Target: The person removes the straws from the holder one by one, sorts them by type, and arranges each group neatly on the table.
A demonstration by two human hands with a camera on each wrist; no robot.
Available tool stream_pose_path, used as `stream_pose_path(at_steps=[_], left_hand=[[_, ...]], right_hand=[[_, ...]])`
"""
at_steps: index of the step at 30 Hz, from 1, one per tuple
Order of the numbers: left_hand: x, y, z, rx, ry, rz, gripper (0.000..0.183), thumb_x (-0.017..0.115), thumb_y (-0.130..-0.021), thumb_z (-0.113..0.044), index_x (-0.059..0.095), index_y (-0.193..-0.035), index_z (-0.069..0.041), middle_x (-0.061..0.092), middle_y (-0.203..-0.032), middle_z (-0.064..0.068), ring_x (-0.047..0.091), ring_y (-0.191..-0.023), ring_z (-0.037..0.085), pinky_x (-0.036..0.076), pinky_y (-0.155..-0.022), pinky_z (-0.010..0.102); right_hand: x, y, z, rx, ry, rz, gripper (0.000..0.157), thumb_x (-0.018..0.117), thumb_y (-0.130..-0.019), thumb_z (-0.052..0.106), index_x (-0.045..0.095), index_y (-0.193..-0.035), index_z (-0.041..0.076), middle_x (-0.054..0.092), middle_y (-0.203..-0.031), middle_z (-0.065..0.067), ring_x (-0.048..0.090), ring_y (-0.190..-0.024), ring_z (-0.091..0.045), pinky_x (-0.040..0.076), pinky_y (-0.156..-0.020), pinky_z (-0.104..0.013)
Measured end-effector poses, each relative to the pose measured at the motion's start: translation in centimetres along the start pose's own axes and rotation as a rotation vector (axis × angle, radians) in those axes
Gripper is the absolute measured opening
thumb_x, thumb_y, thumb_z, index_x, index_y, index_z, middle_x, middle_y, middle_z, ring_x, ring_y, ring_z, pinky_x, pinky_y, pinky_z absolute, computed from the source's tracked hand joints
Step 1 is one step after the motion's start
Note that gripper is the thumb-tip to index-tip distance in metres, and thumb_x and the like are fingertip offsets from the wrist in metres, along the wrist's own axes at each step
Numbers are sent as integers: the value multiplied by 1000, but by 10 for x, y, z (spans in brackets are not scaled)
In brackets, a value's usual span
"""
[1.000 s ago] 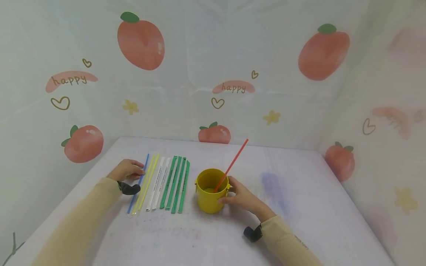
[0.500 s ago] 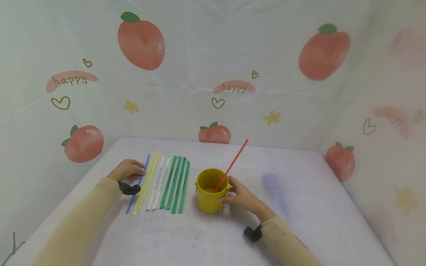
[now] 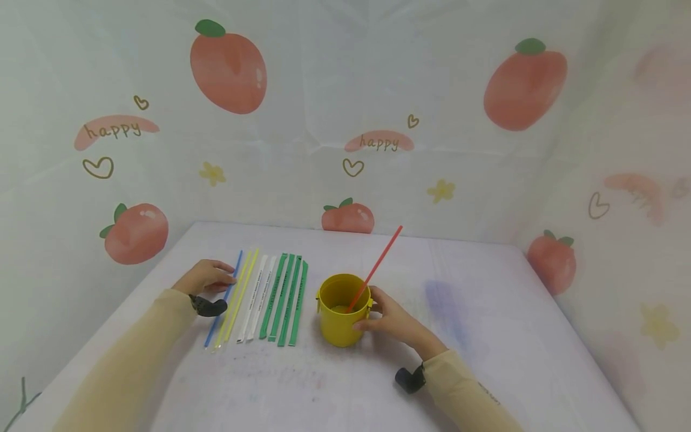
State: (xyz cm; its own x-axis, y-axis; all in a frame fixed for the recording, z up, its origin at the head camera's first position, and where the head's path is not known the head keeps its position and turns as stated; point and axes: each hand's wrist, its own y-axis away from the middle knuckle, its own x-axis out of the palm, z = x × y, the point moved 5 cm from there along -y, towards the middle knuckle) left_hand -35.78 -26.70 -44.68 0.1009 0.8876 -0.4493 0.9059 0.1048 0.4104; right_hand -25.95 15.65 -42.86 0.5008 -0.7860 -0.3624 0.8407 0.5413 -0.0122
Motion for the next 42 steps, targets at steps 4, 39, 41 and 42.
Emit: stream_pose_path(at_steps=[4,39,41,42], left_hand=[[0,2,-1,-8,8,-3,42,71,-84,0,55,-122,8,60,-83,4,58,-63,7,55,-61,21],[-1,9,-3,-27,31,13,44,72,-85,-4,53,-124,7,59,-82,3,58,-66,9,56,-64,22],[-2,8,-3,-38,39,6,44,72,-85,-4,54,-124,6,59,-83,4,58,-66,9,56,-65,22],[-2,8,-3,-38,43,10,44,73,-84,-4,55,-123,6,60,-83,4,58,-66,9,57,-65,22]], right_hand=[[0,-1,-1,1,-2,5,81,76,-84,18,30,-150,6,37,-151,-15,38,-135,-43,29,-110,-63],[-1,-1,-1,12,6,1,81,76,-84,18,30,-150,7,37,-151,-14,37,-136,-43,27,-111,-63],[0,-1,-1,6,5,2,81,76,-84,18,30,-150,7,37,-151,-14,38,-136,-43,27,-111,-63],[0,-2,-1,2,4,4,81,76,-84,18,30,-150,7,37,-151,-14,38,-136,-42,27,-111,-63]])
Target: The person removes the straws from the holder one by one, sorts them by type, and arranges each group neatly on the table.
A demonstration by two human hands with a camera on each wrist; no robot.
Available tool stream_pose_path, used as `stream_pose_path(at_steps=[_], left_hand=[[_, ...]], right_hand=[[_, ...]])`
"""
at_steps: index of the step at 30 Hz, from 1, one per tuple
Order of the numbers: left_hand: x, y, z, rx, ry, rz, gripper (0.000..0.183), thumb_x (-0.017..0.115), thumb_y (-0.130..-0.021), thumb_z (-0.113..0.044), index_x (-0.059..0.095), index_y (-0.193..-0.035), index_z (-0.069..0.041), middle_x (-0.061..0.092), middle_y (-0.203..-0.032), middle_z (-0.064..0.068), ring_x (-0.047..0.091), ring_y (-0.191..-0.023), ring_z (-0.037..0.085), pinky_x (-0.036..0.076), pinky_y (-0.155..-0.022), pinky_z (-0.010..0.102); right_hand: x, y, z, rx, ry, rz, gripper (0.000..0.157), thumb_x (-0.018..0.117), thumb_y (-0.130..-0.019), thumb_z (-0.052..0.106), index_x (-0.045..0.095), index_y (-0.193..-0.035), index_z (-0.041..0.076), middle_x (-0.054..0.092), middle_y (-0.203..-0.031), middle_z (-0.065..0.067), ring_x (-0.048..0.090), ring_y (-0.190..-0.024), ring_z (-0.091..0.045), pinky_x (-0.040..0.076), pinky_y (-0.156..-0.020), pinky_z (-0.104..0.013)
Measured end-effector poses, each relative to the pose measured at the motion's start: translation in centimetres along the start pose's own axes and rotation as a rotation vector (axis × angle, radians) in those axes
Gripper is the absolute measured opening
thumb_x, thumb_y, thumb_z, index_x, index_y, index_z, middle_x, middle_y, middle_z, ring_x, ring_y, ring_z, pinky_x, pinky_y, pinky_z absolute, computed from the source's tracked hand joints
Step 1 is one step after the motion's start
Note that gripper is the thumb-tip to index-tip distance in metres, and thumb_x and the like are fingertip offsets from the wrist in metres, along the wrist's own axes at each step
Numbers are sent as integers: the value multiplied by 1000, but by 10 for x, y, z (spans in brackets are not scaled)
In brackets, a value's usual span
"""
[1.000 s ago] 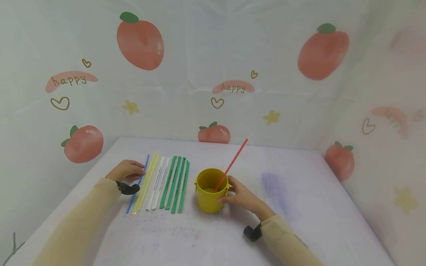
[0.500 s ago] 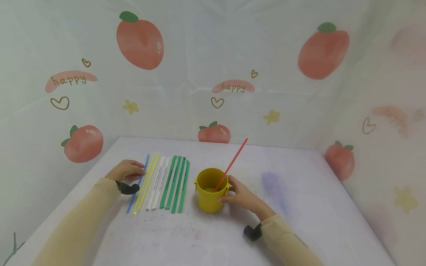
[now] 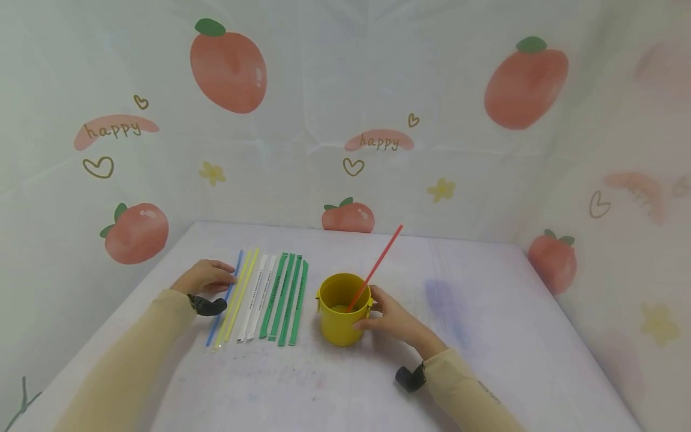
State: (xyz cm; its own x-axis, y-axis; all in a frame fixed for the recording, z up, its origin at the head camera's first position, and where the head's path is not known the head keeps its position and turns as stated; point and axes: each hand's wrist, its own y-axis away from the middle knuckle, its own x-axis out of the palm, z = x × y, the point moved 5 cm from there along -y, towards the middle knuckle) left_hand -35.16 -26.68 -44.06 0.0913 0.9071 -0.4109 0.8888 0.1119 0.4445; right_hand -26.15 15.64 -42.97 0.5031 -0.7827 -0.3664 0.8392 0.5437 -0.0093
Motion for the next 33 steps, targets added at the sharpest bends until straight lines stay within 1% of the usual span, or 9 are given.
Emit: stream_pose_path(at_steps=[3,6,10,13,18,22,24,28,33], left_hand=[[-2,2,0,3,25,22,41,76,-81,-5,58,-116,6,61,-82,5,59,-66,10,56,-65,22],[-3,5,-1,16,55,58,43,77,-81,-6,57,-116,7,61,-83,5,61,-67,10,57,-67,22],[-3,6,-2,32,92,63,48,71,-87,-7,51,-129,7,64,-88,4,62,-69,9,57,-69,22],[-4,8,-9,74,95,62,52,66,-90,-7,45,-135,8,65,-89,2,62,-71,8,56,-70,22],[-3,20,-35,197,96,84,54,63,-94,-10,41,-140,6,63,-102,6,63,-82,8,56,-78,21],[4,31,-60,295,72,101,52,60,-96,-17,42,-141,1,56,-126,16,62,-102,19,54,-89,24],[9,39,-73,344,69,118,51,59,-97,-21,43,-141,-2,52,-133,19,59,-112,26,53,-93,27],[25,56,-99,426,105,162,48,59,-97,-22,45,-140,-5,51,-133,20,56,-116,31,52,-96,32],[48,76,-129,495,173,217,43,59,-97,-19,48,-136,-6,56,-123,14,61,-106,25,53,-94,34]], right_hand=[[0,0,0,-8,-1,1,81,76,-84,18,30,-150,7,37,-151,-14,38,-135,-43,28,-110,-63],[0,0,1,-19,-5,6,80,76,-84,17,30,-150,7,37,-151,-15,38,-135,-43,28,-110,-64],[1,0,1,-17,-8,9,80,76,-84,17,30,-150,7,37,-151,-14,37,-136,-43,27,-110,-64],[0,0,1,-4,-8,6,81,76,-84,17,30,-150,7,36,-151,-15,37,-136,-44,27,-111,-64],[-1,1,2,10,-3,-2,82,76,-84,18,29,-150,7,35,-152,-16,36,-136,-45,26,-110,-65],[-1,1,4,2,-3,3,81,76,-84,18,30,-150,6,36,-151,-16,37,-136,-44,27,-111,-64],[0,1,4,-5,-5,8,80,75,-85,18,30,-149,5,37,-151,-16,37,-136,-43,27,-111,-64],[0,1,5,-14,-7,11,80,75,-85,17,30,-150,5,37,-151,-16,38,-135,-43,27,-111,-64],[0,1,4,-7,-9,8,81,76,-84,17,29,-150,5,36,-151,-16,37,-136,-44,26,-111,-65]])
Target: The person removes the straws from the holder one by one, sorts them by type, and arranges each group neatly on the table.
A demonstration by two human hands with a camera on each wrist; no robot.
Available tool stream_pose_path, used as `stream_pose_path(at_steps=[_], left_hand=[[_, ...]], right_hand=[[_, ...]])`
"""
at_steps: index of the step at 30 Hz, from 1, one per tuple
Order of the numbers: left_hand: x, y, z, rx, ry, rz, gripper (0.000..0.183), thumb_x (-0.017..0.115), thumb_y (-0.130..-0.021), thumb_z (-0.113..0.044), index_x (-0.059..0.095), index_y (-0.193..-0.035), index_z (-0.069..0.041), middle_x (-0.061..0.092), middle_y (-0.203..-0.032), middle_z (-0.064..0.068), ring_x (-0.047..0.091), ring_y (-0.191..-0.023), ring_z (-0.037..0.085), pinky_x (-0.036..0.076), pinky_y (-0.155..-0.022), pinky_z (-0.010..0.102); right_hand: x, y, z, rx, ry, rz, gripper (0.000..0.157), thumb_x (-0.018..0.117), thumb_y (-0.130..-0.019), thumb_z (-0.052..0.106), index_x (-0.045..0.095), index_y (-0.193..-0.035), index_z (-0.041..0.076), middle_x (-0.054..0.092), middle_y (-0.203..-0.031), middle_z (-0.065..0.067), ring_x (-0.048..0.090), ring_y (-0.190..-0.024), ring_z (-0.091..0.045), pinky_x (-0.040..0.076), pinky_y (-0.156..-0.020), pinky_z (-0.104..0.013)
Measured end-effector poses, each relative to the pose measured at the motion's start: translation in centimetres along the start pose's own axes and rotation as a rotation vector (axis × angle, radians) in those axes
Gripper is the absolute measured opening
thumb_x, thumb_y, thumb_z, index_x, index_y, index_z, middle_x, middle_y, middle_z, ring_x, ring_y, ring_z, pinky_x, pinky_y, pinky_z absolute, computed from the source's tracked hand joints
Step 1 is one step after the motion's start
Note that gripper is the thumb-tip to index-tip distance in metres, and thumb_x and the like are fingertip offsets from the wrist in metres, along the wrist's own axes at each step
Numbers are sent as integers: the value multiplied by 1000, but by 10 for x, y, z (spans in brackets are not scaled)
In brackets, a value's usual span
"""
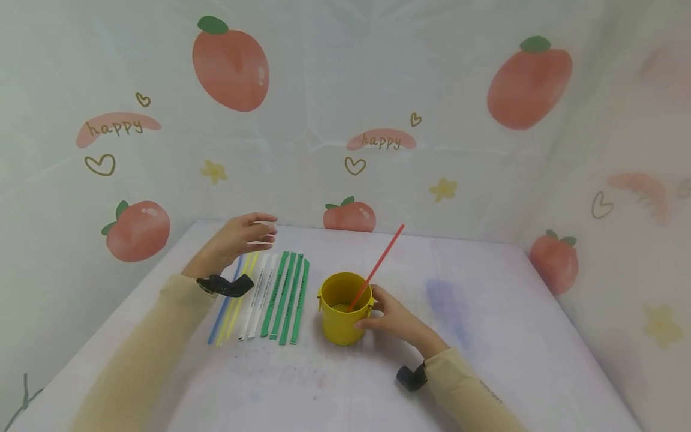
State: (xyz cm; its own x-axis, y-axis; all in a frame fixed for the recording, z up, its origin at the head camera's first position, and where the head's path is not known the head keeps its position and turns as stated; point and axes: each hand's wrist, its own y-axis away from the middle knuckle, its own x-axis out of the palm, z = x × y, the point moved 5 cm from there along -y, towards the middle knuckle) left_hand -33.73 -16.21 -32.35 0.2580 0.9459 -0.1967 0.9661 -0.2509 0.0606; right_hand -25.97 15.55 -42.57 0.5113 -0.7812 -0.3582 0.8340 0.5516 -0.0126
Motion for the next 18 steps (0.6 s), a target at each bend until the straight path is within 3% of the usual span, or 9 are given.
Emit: stream_pose_path(at_steps=[9,14,18], left_hand=[[59,3,-34,84,130,79,36,60,-97,-16,52,-131,-6,60,-110,9,62,-98,21,55,-93,35],[91,3,-44,120,179,145,34,61,-96,-15,53,-128,-5,59,-118,11,60,-110,30,53,-95,37],[112,1,-47,113,192,191,34,62,-96,-15,54,-127,-4,58,-125,13,59,-116,29,51,-98,35]], right_hand=[[1,0,0,20,2,-6,83,77,-84,18,28,-150,5,34,-152,-17,35,-137,-45,25,-111,-65],[1,-1,0,10,5,-11,83,76,-84,18,29,-150,5,35,-152,-17,36,-136,-45,26,-111,-65],[1,-1,-1,3,1,-11,82,76,-84,17,29,-150,5,35,-152,-17,37,-135,-45,26,-110,-66]])
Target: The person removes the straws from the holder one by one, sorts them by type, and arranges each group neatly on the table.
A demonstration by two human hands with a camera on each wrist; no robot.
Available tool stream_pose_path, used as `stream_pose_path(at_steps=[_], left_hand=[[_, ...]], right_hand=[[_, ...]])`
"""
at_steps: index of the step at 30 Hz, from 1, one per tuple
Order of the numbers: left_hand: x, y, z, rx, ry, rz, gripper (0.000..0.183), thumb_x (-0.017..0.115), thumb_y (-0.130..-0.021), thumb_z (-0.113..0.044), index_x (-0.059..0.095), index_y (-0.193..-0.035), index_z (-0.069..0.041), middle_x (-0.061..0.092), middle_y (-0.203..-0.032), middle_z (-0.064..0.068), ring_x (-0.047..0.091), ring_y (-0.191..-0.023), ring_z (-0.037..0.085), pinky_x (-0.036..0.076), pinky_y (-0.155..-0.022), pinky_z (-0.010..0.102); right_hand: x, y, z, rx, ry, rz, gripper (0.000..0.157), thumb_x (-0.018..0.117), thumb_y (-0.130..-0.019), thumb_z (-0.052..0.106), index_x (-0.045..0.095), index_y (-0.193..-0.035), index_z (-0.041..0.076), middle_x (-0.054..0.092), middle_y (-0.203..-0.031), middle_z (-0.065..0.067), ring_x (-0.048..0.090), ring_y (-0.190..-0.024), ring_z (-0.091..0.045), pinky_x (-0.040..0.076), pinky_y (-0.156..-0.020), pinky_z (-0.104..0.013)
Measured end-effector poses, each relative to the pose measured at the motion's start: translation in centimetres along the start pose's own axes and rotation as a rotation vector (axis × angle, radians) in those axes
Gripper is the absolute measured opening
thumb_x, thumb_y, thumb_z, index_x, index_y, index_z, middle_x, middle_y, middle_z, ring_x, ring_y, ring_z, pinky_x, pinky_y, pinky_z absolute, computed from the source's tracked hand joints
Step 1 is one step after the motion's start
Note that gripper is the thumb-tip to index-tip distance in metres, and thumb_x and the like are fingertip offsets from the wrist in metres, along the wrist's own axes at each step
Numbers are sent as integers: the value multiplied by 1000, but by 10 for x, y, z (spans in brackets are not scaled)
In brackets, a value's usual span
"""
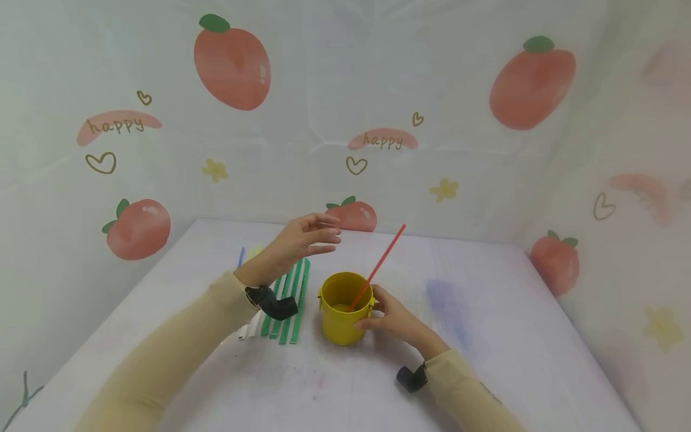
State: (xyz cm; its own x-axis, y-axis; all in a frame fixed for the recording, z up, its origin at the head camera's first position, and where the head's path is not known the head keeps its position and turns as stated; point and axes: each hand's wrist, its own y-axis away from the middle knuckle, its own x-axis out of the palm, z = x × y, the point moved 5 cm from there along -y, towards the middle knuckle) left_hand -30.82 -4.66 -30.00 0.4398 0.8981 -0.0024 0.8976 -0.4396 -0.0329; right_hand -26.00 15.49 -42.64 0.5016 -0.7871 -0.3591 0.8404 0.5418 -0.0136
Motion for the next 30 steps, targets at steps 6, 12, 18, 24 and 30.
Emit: stream_pose_path(at_steps=[6,12,18,24,30], left_hand=[[21,-10,8,-35,-25,68,33,62,-95,-16,56,-126,-5,57,-132,14,58,-119,28,49,-101,36],[40,-16,15,-57,-62,123,38,65,-93,-13,55,-130,-5,57,-132,11,59,-117,25,50,-99,35],[53,-21,25,-87,-100,146,41,67,-92,-11,56,-131,-5,61,-127,14,62,-112,22,52,-96,33],[57,-25,36,-109,-90,139,38,67,-91,-10,59,-128,-5,63,-126,12,63,-109,21,52,-96,32],[63,-28,39,-110,-118,161,41,67,-90,-9,58,-129,-3,62,-127,14,63,-109,19,52,-96,32]], right_hand=[[1,0,-1,0,-9,6,80,75,-85,18,30,-149,6,37,-150,-16,40,-133,-44,27,-109,-67],[0,0,0,-16,-7,4,79,75,-85,17,30,-149,6,38,-150,-16,40,-134,-44,27,-109,-66],[0,0,-1,-15,1,-1,75,75,-85,18,33,-147,4,41,-147,-17,40,-134,-43,29,-109,-65],[0,1,-1,11,9,0,79,75,-85,21,30,-148,3,40,-148,-17,39,-135,-43,29,-109,-64],[-1,1,1,7,18,-7,79,75,-84,21,31,-147,2,42,-146,-18,39,-134,-44,29,-109,-64]])
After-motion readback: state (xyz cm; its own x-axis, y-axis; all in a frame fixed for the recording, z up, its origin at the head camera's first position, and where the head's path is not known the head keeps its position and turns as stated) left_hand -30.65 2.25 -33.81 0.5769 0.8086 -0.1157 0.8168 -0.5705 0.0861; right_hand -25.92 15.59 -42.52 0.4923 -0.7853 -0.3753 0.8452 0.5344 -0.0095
